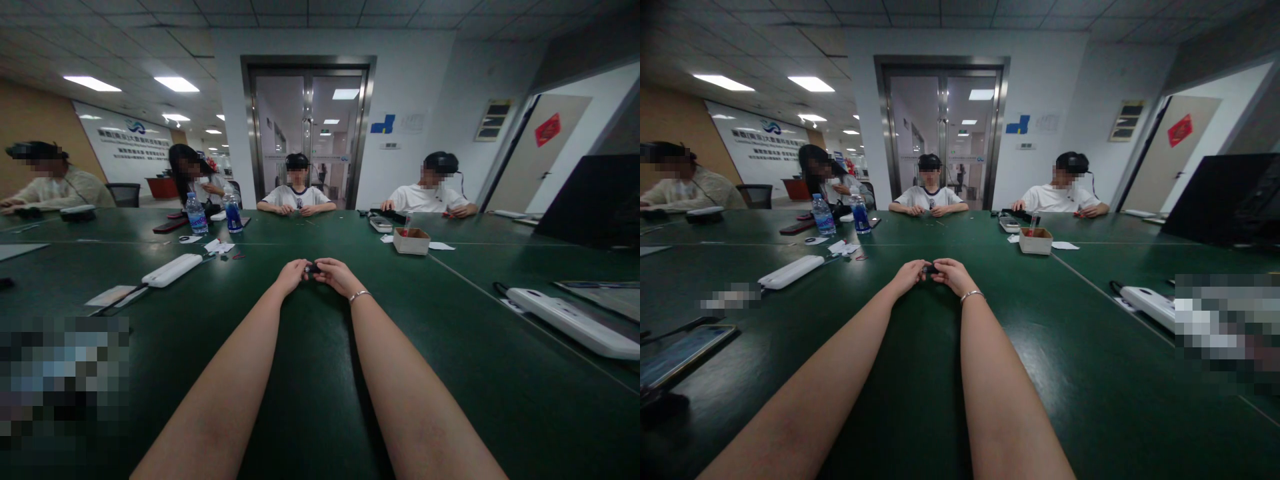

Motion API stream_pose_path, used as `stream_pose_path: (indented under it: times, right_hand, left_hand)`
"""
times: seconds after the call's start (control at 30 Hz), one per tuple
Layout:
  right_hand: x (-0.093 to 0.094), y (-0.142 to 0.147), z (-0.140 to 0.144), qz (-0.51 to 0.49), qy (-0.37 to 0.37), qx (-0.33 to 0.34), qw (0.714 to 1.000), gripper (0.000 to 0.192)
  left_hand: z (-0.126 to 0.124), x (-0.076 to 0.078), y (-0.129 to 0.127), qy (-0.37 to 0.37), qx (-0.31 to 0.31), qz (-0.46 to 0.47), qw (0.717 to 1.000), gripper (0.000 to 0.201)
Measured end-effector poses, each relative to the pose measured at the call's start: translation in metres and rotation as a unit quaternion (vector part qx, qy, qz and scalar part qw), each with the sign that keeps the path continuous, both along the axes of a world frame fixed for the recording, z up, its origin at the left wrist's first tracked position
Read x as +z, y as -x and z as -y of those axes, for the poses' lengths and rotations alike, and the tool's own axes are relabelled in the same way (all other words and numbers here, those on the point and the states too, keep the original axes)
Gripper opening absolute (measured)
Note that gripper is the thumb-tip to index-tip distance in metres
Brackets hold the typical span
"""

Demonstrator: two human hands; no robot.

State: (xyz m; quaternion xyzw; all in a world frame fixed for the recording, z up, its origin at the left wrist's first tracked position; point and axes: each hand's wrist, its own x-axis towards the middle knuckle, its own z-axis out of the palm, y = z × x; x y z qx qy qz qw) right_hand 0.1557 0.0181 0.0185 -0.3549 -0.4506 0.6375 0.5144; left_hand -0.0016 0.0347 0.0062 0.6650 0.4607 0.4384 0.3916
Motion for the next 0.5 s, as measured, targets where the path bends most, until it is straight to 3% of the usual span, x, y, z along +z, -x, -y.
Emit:
stream_pose_path:
  times: [0.5]
  right_hand:
    - [0.001, 0.000, -0.001, -0.003, 0.007, -0.008, 1.000, 0.010]
  left_hand:
    - [0.010, 0.007, 0.000, -0.021, 0.020, 0.028, 0.999, 0.026]
